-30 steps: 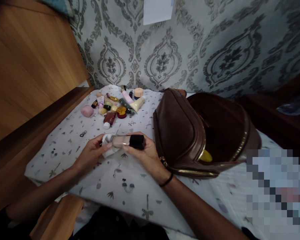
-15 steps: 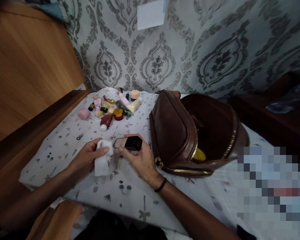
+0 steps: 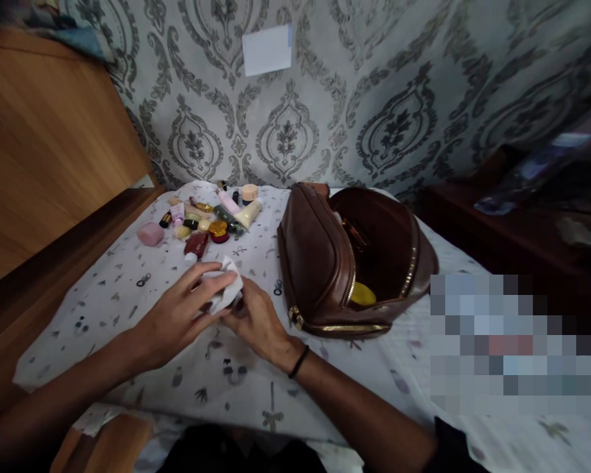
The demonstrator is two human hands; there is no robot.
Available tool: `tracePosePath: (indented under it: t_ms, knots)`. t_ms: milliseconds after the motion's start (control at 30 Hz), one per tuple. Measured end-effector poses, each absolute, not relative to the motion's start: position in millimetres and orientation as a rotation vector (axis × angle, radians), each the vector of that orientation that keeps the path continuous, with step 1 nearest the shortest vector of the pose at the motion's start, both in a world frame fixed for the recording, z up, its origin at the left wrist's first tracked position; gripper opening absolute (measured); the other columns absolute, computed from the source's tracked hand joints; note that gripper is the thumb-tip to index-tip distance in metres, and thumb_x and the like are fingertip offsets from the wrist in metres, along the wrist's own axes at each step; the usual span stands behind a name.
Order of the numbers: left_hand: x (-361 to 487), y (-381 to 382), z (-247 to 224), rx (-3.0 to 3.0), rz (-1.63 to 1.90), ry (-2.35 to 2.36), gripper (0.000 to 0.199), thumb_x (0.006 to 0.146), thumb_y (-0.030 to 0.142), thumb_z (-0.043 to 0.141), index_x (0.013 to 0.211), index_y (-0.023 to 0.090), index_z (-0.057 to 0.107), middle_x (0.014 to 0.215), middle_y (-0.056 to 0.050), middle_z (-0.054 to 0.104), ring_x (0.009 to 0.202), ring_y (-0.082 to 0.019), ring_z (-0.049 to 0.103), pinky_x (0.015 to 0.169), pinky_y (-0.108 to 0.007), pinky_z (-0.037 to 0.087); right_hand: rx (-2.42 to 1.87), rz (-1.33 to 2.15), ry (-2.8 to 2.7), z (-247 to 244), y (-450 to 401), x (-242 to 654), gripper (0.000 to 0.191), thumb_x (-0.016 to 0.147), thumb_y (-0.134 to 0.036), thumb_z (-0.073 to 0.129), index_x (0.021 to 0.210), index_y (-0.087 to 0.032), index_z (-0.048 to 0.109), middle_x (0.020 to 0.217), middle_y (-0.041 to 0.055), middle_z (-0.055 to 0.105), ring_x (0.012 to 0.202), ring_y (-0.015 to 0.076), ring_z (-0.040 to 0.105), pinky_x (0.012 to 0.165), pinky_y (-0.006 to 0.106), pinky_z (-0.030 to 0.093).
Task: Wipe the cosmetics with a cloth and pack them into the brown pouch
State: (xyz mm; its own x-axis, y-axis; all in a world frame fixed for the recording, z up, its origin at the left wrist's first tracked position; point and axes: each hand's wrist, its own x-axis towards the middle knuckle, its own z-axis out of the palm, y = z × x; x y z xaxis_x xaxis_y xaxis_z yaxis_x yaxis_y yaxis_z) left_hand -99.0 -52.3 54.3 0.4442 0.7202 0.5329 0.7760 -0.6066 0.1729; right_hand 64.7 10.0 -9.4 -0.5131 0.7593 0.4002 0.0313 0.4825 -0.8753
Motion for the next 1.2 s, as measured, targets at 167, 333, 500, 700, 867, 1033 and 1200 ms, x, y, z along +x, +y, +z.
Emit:
tracePosePath:
  t_ms: [167,333,500,700,867,1033,1200]
  knots:
    - [-101.9,-54.0,53.2,-2.497,-0.942,-1.101,0.032,0.095,0.006,0.041,0.115,0.019,0.062,0.113,-0.011,0.063,0.105,-0.019,0.063,0.088,-0.029,0.056,-0.709,0.993,-1.902,-5.7,10.3,63.6,0.02,0.076,-0.026,0.071,0.086,-0.02,0.055,0.088,0.002,0.057,0.079,0.0184,0.055,0.07,0.029,0.046]
    - [-113.6,-55.3,63.0,-2.391,-1.204,-1.448,0.019,0.094,0.037,0.058,0.108,0.026,0.064,0.108,-0.002,0.068,0.098,-0.017,0.067,0.086,-0.022,0.054,-0.772,0.993,-1.865,10.9,7.0,73.9,0.029,0.073,-0.031,0.081,0.079,-0.019,0.056,0.079,-0.0023,0.055,0.071,0.0132,0.055,0.066,0.025,0.045]
    - [-129.9,-41.7,57.6,-2.049,-1.413,-1.95,0.038,0.085,0.059,0.06,0.103,0.026,0.066,0.101,0.003,0.071,0.09,-0.017,0.067,0.08,-0.021,0.05,-0.698,1.156,-1.725,59.8,-2.6,117.1,0.042,0.07,-0.046,0.085,0.09,-0.019,0.059,0.081,-0.0014,0.062,0.07,0.0128,0.059,0.065,0.025,0.051]
    - [-130.8,-13.3,23.5,-2.322,-1.295,-2.065,0.047,0.077,0.063,0.06,0.093,0.02,0.068,0.091,-0.002,0.073,0.082,-0.021,0.067,0.07,-0.025,0.053,-0.651,0.833,-1.779,140.7,17.4,193.8,0.048,0.069,-0.046,0.086,0.097,-0.022,0.056,0.086,-0.0026,0.063,0.076,0.014,0.062,0.073,0.028,0.054]
    - [-129.7,1.2,-4.2,-2.442,-1.248,-2.063,0.045,0.076,0.063,0.06,0.092,0.022,0.069,0.087,-0.002,0.075,0.07,-0.02,0.068,0.064,-0.028,0.056,-0.821,0.614,-2.049,160.5,61.2,242.7,0.042,0.066,-0.041,0.086,0.086,-0.019,0.056,0.079,-0.0036,0.06,0.073,0.0143,0.058,0.069,0.027,0.05]
    - [-139.9,6.6,-15.6,-2.469,-1.17,-2.03,0.045,0.077,0.064,0.06,0.093,0.023,0.071,0.09,-0.003,0.076,0.078,-0.023,0.072,0.072,-0.03,0.059,-1.172,0.332,-2.345,151.0,78.7,258.6,0.035,0.068,-0.025,0.083,0.098,-0.016,0.065,0.08,-0.0034,0.066,0.076,0.0154,0.059,0.068,0.024,0.042]
    - [-149.3,8.6,-24.8,-2.532,-1.108,-1.982,0.046,0.08,0.066,0.059,0.096,0.025,0.07,0.095,-0.002,0.076,0.084,-0.023,0.073,0.079,-0.029,0.06,-1.362,0.1,-2.527,141.2,80.4,252.9,0.032,0.069,-0.024,0.083,0.096,-0.016,0.067,0.087,0.0022,0.066,0.085,0.0196,0.06,0.073,0.026,0.041]
